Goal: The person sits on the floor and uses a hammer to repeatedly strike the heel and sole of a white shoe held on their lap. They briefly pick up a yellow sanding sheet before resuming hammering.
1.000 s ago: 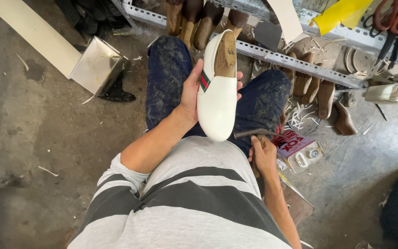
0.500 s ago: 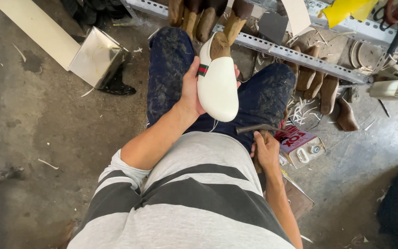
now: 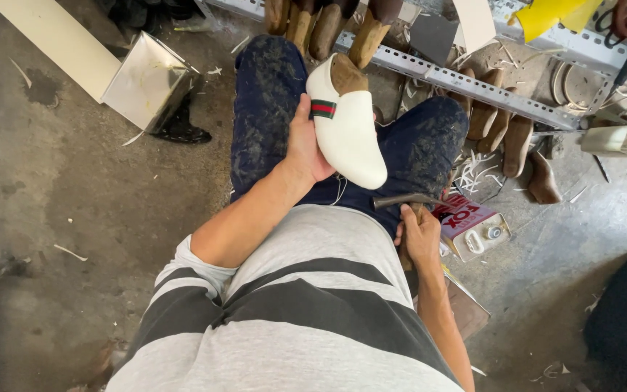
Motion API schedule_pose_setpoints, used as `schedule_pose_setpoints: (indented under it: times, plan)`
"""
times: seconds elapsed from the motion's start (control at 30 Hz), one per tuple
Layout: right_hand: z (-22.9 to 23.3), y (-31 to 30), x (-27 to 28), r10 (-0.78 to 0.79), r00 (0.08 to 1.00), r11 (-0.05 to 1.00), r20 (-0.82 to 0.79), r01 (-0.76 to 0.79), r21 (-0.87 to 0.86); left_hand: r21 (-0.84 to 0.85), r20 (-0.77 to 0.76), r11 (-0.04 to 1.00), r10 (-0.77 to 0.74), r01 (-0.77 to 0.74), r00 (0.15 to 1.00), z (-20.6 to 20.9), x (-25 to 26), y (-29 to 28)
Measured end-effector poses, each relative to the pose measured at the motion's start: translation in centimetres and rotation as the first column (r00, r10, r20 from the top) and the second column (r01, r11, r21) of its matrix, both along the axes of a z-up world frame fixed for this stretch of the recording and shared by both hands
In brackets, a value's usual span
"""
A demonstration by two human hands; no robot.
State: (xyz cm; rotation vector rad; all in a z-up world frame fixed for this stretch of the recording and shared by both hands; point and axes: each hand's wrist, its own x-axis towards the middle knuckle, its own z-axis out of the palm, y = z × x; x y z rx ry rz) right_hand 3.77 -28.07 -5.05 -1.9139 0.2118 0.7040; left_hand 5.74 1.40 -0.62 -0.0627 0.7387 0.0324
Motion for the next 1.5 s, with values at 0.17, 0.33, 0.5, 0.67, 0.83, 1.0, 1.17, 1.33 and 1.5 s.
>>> schedule_pose_setpoints:
  times: [0.17, 0.33, 0.5, 0.67, 0.83, 1.0, 1.17, 1.33, 1.5]
  plan:
    - [0.0, 0.0, 0.1, 0.002, 1.000, 1.000, 0.005, -0.002, -0.007, 0.338, 0.161, 0.938, 0.020, -0.074, 0.987, -1.3, -0.3, -0.5]
    - [-1.1, -0.7, 0.1, 0.014, 1.000, 1.000, 0.014, -0.014, -0.002, 0.738, 0.246, 0.661, -0.081, -0.133, 0.966, -0.4, -0.6, -0.7]
    - [-1.4, -0.8, 0.2, 0.011, 1.000, 1.000, 0.012, -0.011, -0.003, 0.914, 0.180, 0.394, -0.189, -0.093, 0.965, 0.1, -1.4, -0.5]
    - [-1.9, -1.0, 0.1, 0.003, 1.000, 1.000, 0.006, -0.003, -0.015, 0.948, 0.152, 0.305, -0.177, -0.093, 0.972, 0.6, -1.8, -1.4]
    - [-1.7, -0.8, 0.1, 0.010, 1.000, 1.000, 0.002, -0.010, -0.022, 0.979, 0.078, 0.198, -0.200, -0.038, 0.977, 1.9, -2.4, -1.5]
    - [-0.7, -0.2, -0.1, -0.001, 1.000, 1.000, 0.006, 0.001, -0.027, 0.996, 0.022, 0.085, -0.275, 0.002, 0.961, 5.2, -2.3, -0.5]
    - [3.9, 0.7, -0.2, 0.014, 1.000, 0.999, 0.010, -0.013, -0.047, 0.964, 0.039, -0.241, -0.297, -0.115, 0.954, 6.7, -2.3, 0.2]
    - [7.8, -1.0, -0.1, 0.154, 0.958, 0.976, 0.244, -0.108, -0.190, 0.609, 0.011, -0.774, -0.208, -0.172, 0.978, 8.3, -1.8, 0.5]
    - [8.7, -0.4, 0.6, 0.112, 0.924, 0.980, 0.366, -0.041, -0.196, 0.268, -0.295, -0.962, -0.127, -0.045, 0.947, 0.8, -0.6, -1.2]
